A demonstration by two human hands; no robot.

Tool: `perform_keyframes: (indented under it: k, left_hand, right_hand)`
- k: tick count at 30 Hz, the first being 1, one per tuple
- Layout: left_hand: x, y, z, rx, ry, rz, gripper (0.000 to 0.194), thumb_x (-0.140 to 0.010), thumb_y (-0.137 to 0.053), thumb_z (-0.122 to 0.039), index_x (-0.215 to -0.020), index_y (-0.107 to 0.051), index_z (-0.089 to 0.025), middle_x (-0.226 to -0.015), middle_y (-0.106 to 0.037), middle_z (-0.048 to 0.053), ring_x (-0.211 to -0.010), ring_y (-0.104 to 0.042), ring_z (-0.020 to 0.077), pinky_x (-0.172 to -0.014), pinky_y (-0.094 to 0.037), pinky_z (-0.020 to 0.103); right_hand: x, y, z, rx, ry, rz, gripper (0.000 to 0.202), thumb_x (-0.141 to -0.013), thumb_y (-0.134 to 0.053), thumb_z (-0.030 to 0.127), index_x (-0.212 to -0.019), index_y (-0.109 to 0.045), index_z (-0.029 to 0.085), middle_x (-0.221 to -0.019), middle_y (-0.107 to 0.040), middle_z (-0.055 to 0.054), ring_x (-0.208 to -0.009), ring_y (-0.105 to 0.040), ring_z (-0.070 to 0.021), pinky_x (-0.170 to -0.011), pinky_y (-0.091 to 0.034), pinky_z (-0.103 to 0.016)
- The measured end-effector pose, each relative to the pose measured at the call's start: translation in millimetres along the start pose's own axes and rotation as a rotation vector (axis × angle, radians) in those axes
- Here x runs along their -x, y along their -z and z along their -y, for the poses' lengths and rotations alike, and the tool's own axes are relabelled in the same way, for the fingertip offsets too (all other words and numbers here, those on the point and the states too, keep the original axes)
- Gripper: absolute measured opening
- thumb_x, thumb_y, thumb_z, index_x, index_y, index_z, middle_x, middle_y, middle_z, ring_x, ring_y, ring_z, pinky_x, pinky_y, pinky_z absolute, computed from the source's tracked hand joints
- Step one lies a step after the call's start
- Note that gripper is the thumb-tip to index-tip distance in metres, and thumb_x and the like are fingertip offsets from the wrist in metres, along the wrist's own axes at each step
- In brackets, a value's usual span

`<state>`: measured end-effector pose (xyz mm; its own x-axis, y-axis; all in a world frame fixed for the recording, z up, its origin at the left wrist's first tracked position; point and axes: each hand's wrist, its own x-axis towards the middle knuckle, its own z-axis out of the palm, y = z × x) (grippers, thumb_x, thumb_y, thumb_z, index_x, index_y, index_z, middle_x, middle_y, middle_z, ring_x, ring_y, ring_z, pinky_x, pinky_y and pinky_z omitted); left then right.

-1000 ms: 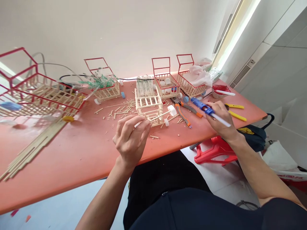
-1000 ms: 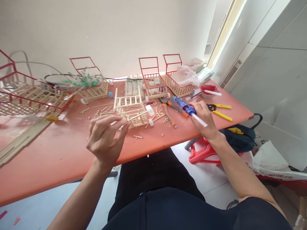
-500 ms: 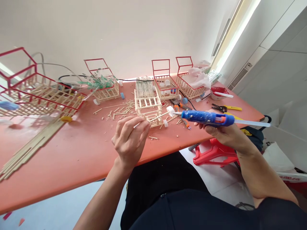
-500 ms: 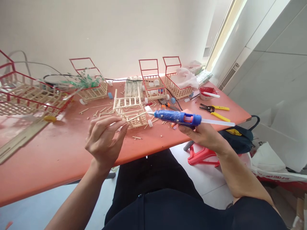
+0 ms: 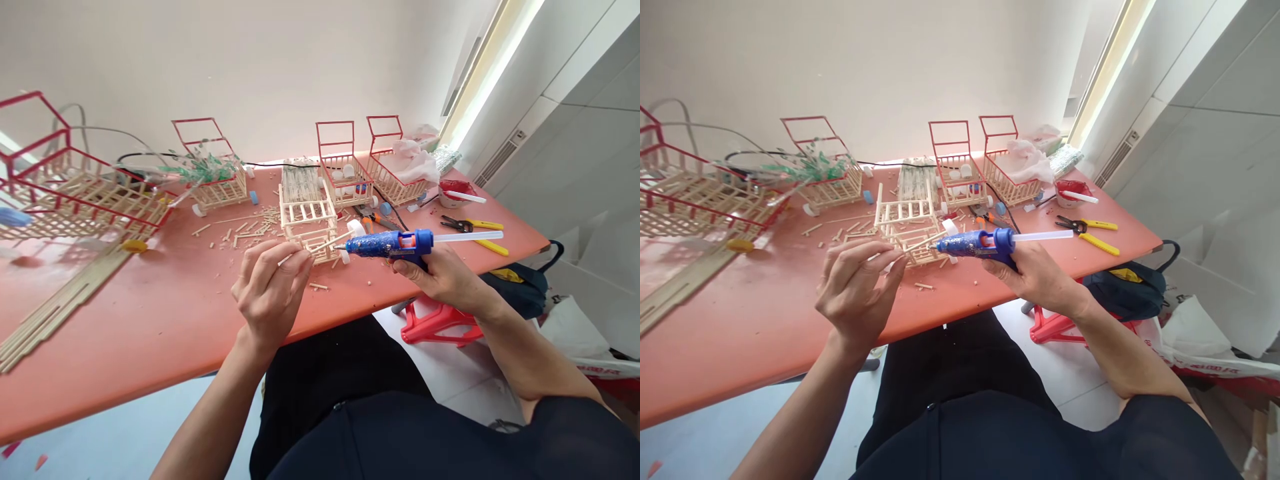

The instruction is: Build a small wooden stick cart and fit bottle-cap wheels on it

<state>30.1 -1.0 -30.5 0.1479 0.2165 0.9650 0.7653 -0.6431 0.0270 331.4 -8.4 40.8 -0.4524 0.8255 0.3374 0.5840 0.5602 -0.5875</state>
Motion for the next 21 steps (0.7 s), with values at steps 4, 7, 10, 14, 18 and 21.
perform_keyframes:
  k: [4,7,10,14,18,21]
  left_hand:
    - [-0.4,-0.1,-0.5,0.004,-0.002,0.0,0.021,-0.095,-0.086,-0.009,-0.111,-0.08,-0.02,-0.103,-0.084,0.009,-0.102,-0.08,0.0265,-0.091,-0.065,0.038]
    - [-0.9,-0.1,-0.8,0.003,0.003,-0.001,0.022,-0.094,-0.087,-0.008,-0.111,-0.079,-0.021,-0.103,-0.084,0.009,-0.101,-0.08,0.0264,-0.091,-0.065,0.038]
    - [-1.1,-0.1,-1.2,0.009,0.01,0.001,0.023,-0.094,-0.087,-0.008,-0.111,-0.079,-0.021,-0.103,-0.084,0.008,-0.102,-0.081,0.0267,-0.092,-0.065,0.038]
    - [-0.3,0.1,-1.1,0.01,0.015,0.001,0.021,-0.096,-0.085,-0.009,-0.112,-0.08,-0.022,-0.103,-0.085,0.008,-0.101,-0.082,0.0269,-0.092,-0.065,0.039]
    - [0.8,0.2,-0.8,0.006,0.018,0.007,0.02,-0.097,-0.084,-0.01,-0.112,-0.08,-0.023,-0.104,-0.085,0.008,-0.101,-0.082,0.0264,-0.092,-0.065,0.039]
    - [0.5,0.1,-0.5,0.015,0.021,0.004,0.018,-0.098,-0.084,-0.011,-0.111,-0.08,-0.023,-0.104,-0.084,0.008,-0.103,-0.08,0.0257,-0.092,-0.064,0.039]
  right_hand:
    - [-0.1,-1.6,0.1,0.039,0.009,-0.009,0.059,-0.113,-0.056,0.072,-0.096,-0.076,0.019,-0.079,-0.076,-0.006,-0.071,-0.069,-0.0214,-0.068,-0.048,-0.031]
    - [-1.1,-1.0,2.1,0.052,0.019,-0.014,0.059,-0.113,-0.055,0.072,-0.095,-0.076,0.019,-0.078,-0.076,-0.006,-0.069,-0.068,-0.0209,-0.067,-0.047,-0.031]
    - [-2.6,-0.1,4.7,0.04,0.026,-0.031,0.056,-0.112,-0.059,0.071,-0.092,-0.073,0.02,-0.076,-0.074,-0.004,-0.066,-0.065,-0.0199,-0.066,-0.046,-0.031]
    - [-3.5,-0.4,5.6,0.035,0.014,-0.05,0.054,-0.11,-0.063,0.071,-0.089,-0.069,0.022,-0.07,-0.067,-0.001,-0.062,-0.059,-0.0187,-0.065,-0.045,-0.031]
    - [-3.6,-0.6,4.8,0.04,0.013,-0.05,0.053,-0.11,-0.062,0.07,-0.09,-0.069,0.022,-0.07,-0.065,0.0,-0.063,-0.056,-0.018,-0.065,-0.045,-0.031]
    - [-3.6,-0.5,4.4,0.046,0.026,-0.059,0.053,-0.111,-0.062,0.07,-0.086,-0.065,0.023,-0.067,-0.059,0.002,-0.059,-0.05,-0.0163,-0.063,-0.043,-0.031]
